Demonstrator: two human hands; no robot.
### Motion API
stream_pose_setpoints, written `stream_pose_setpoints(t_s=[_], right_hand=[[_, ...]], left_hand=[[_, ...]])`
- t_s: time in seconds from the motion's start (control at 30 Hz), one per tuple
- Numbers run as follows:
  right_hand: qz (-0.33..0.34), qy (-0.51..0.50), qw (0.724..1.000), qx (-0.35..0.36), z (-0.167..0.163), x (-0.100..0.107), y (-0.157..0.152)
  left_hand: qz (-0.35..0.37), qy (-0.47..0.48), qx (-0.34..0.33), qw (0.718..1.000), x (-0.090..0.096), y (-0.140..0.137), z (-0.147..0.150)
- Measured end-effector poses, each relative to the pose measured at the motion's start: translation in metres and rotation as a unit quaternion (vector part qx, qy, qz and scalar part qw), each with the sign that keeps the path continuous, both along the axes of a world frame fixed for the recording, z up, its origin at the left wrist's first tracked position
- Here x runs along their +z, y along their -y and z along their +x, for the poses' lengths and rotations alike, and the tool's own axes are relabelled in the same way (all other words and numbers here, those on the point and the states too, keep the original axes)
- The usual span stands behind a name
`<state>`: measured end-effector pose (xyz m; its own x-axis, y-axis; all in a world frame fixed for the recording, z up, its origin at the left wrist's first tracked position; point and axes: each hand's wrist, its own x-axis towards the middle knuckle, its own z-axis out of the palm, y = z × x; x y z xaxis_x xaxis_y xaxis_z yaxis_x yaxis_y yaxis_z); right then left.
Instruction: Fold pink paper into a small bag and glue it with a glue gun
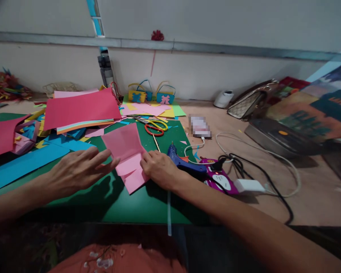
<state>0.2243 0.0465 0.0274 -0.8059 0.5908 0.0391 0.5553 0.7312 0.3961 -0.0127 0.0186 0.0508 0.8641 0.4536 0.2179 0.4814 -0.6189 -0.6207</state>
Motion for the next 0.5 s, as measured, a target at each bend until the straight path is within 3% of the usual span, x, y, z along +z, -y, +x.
stream_pose_setpoints(t_s=[0.2, 0.4, 0.5], right_hand=[[-0.025, -0.013, 0.999, -0.019, 0.000, 0.002, -0.008], [-0.032, -0.022, 0.999, -0.009, -0.005, 0.001, -0.013], [-0.030, -0.022, 0.999, -0.001, -0.005, 0.002, -0.012]], left_hand=[[-0.114, -0.016, -0.013, 0.993, -0.007, 0.006, 0.002], [-0.126, -0.068, 0.065, 0.988, -0.017, -0.011, 0.009], [-0.139, -0.076, 0.060, 0.985, -0.021, -0.023, 0.009]])
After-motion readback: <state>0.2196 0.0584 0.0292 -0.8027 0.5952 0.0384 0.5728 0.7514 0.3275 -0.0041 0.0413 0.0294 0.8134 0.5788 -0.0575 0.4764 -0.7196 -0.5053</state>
